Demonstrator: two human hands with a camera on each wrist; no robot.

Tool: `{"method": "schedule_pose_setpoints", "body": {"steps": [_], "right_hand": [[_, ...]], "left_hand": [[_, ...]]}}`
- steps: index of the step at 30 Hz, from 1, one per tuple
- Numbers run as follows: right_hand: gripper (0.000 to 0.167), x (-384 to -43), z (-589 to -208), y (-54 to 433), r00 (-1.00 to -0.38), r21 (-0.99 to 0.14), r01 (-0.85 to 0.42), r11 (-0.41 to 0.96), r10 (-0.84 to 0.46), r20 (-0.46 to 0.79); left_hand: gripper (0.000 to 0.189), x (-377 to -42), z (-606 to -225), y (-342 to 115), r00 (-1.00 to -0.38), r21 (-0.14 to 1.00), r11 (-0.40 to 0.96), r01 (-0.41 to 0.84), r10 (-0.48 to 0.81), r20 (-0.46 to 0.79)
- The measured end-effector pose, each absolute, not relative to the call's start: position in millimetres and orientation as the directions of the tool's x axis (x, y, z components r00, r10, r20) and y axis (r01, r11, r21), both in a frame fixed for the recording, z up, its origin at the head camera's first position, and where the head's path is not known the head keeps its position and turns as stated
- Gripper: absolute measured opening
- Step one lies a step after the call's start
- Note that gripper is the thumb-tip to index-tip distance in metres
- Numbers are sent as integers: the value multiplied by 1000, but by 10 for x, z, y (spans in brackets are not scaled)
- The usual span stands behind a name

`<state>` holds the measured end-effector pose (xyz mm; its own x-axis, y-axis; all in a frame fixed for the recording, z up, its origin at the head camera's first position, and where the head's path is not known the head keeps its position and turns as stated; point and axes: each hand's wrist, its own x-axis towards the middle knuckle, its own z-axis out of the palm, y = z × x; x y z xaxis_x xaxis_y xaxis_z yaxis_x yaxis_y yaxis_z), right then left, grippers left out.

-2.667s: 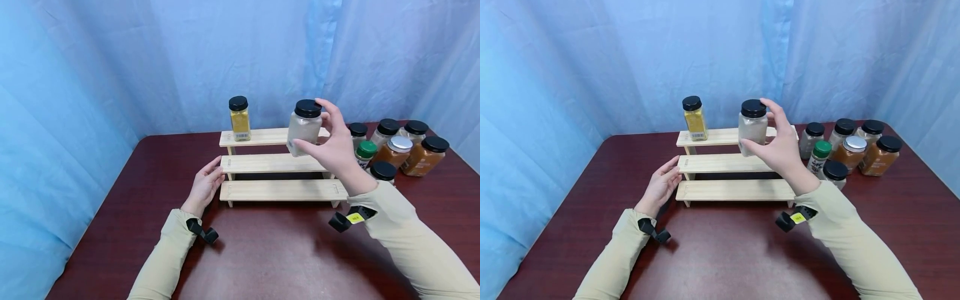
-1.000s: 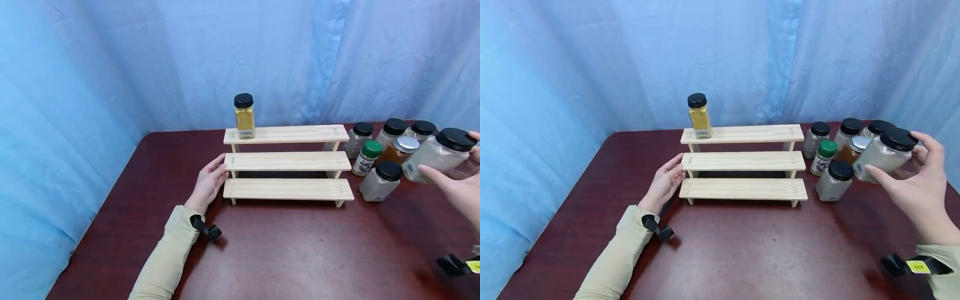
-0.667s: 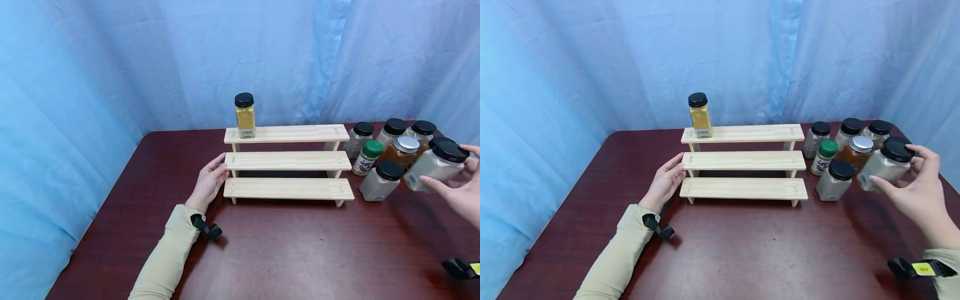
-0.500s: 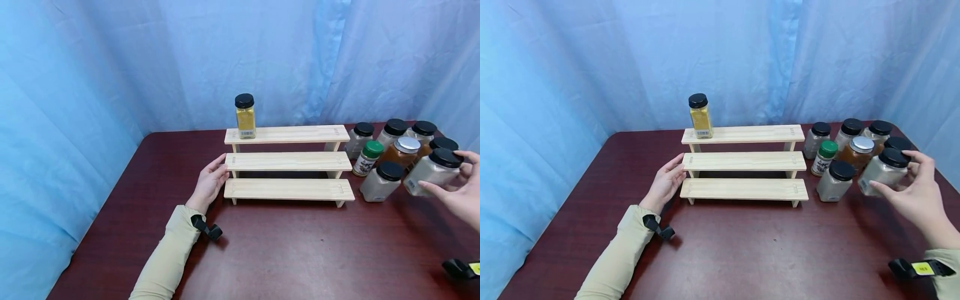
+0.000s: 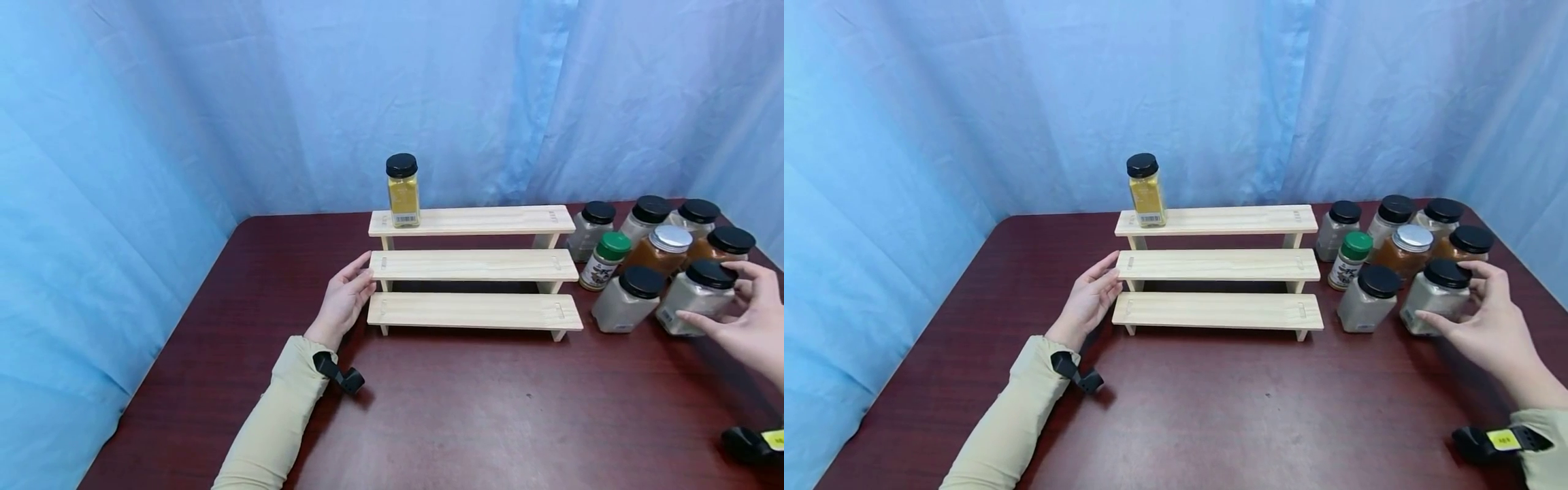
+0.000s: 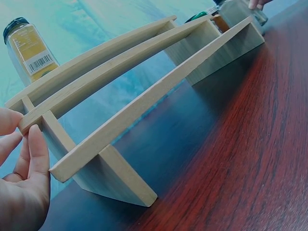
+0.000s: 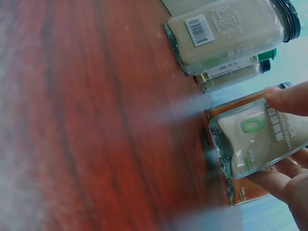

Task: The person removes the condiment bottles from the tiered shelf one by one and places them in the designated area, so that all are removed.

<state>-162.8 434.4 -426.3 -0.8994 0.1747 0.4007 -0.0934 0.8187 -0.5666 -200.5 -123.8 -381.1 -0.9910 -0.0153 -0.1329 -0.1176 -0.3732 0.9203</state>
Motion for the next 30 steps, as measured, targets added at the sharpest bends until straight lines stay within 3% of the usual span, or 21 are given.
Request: {"method": "schedule_pose_setpoints", "body": {"steps": [10,23,30], "right_hand": [[81,-1394,-3948,3943,-923,-617,-55,785,196,331],[86,-1455,-4039,4097,-923,-642,-110,759,162,350],[86,-1428,-4005,4027,-937,-648,-75,758,169,306]], "left_hand": [[46,-2009,-3816,-1228,-991,915,-387,-114,-19,-131],[47,-2010,-3803,-1237,-993,913,-393,-105,-16,-120],[47,-2007,-3821,-1239,-993,917,-386,-105,-12,-118]]}}
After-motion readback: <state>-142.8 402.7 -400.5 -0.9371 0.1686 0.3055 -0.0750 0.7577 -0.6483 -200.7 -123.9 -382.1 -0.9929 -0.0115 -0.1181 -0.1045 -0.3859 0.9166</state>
